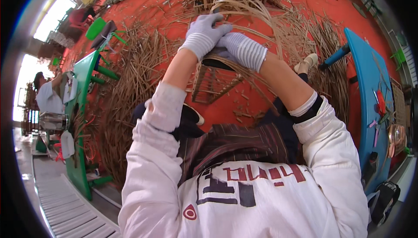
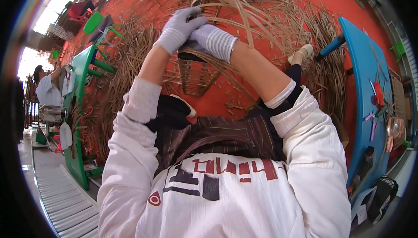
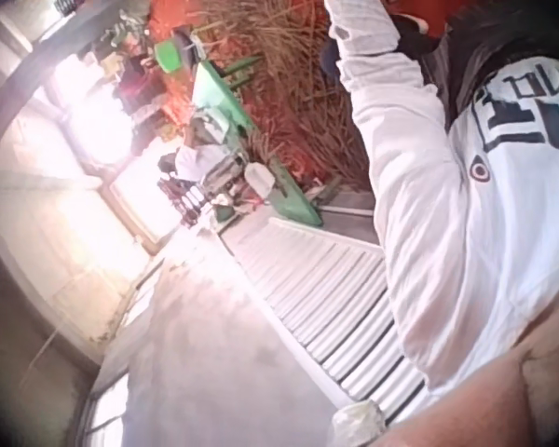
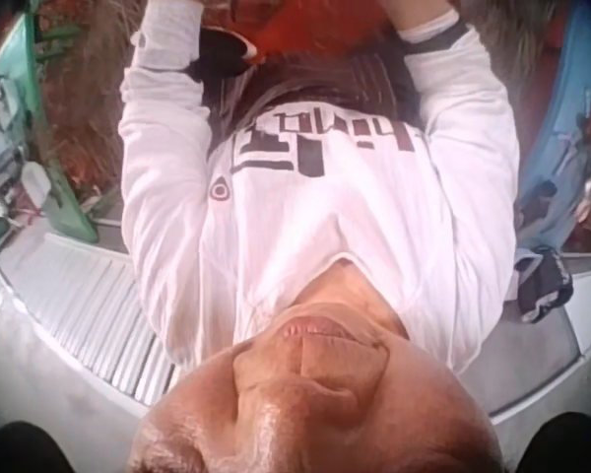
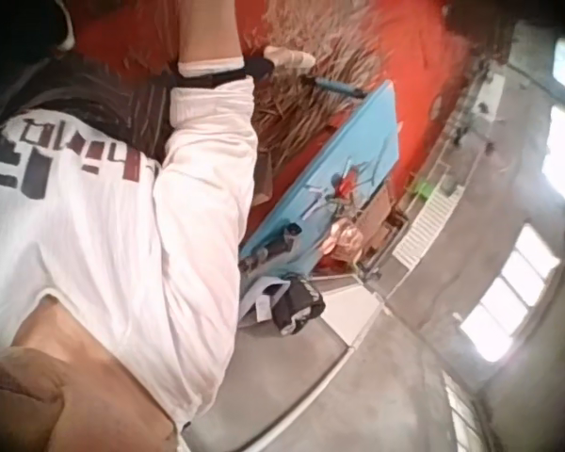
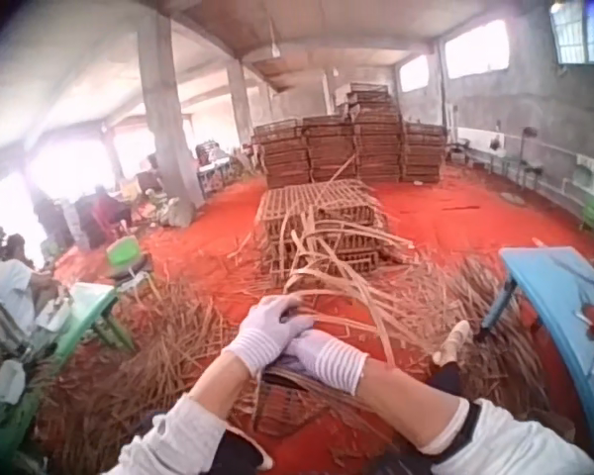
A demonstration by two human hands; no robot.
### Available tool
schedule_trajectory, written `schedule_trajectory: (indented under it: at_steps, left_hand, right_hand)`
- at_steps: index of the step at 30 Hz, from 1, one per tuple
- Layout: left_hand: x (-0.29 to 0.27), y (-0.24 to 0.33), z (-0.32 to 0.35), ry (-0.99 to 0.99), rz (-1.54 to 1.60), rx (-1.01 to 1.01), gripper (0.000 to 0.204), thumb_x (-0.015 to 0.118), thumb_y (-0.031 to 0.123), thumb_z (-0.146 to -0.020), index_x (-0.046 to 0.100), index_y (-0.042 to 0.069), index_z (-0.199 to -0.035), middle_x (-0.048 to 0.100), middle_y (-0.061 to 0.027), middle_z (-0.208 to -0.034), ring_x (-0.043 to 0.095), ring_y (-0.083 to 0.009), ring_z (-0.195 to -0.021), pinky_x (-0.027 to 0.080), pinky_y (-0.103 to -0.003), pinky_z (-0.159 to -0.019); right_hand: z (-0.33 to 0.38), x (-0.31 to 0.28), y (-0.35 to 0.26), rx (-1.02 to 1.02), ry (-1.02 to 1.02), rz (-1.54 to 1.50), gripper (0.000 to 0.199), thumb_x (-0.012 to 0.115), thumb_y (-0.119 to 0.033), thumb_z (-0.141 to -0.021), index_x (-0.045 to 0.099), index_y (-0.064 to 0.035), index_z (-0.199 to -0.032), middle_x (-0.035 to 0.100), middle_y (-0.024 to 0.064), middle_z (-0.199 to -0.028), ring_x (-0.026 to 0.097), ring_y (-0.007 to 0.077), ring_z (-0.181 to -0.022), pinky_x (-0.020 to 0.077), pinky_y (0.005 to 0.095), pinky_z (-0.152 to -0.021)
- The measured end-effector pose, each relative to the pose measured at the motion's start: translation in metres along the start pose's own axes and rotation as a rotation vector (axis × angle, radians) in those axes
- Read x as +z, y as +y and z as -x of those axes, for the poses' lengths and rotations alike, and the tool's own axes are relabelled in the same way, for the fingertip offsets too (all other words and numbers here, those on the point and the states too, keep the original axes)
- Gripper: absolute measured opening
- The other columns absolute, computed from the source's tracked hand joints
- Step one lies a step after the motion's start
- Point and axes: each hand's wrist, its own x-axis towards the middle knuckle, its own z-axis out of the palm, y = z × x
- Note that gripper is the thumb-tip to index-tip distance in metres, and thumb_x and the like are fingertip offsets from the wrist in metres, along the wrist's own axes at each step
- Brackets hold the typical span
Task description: Weaving and assembling a bamboo basket using woven panels, a frame, and a nail gun.
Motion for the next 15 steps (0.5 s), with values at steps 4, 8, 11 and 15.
schedule_trajectory:
  at_steps: [4,8,11,15]
  left_hand:
    - [0.008,-0.016,-0.024,-0.12,-0.086,0.09,0.047,0.067,0.026,-0.078,0.062,0.021,-0.125,0.051,-0.0095,-0.133,0.052,-0.0288,-0.123,0.043,-0.038,-0.103]
    - [0.003,-0.004,-0.021,-0.197,-0.021,0.08,0.05,0.07,0.006,-0.074,0.063,0.018,-0.122,0.054,-0.0118,-0.126,0.054,-0.0276,-0.118,0.046,-0.034,-0.102]
    - [0.006,0.008,-0.019,-0.198,-0.092,0.053,0.048,0.06,0.005,-0.077,0.062,0.019,-0.123,0.053,-0.009,-0.127,0.054,-0.0254,-0.119,0.046,-0.034,-0.101]
    - [0.007,0.009,-0.011,-0.181,-0.135,0.055,0.046,0.054,0.006,-0.079,0.063,0.019,-0.121,0.054,-0.0075,-0.127,0.054,-0.0258,-0.119,0.046,-0.035,-0.101]
  right_hand:
    - [0.043,-0.006,-0.018,-0.369,-0.101,1.015,0.026,0.057,-0.023,-0.094,0.066,-0.0009,-0.106,0.069,0.0133,-0.098,0.065,0.0196,-0.095,0.0499,0.0305,-0.086]
    - [0.062,0.009,-0.017,-0.159,0.003,1.003,0.045,0.068,-0.037,-0.087,0.063,-0.0041,-0.117,0.069,0.0161,-0.106,0.066,0.0224,-0.096,0.0495,0.0333,-0.089]
    - [0.072,0.017,-0.008,-0.174,0.086,1.034,0.043,0.067,-0.034,-0.088,0.062,-0.0043,-0.119,0.069,0.0174,-0.105,0.066,0.0258,-0.096,0.05,0.0345,-0.088]
    - [0.078,0.034,-0.013,-0.287,0.17,1.028,0.033,0.062,-0.029,-0.092,0.065,-0.0043,-0.113,0.068,0.0179,-0.102,0.066,0.0311,-0.095,0.0508,0.0369,-0.085]
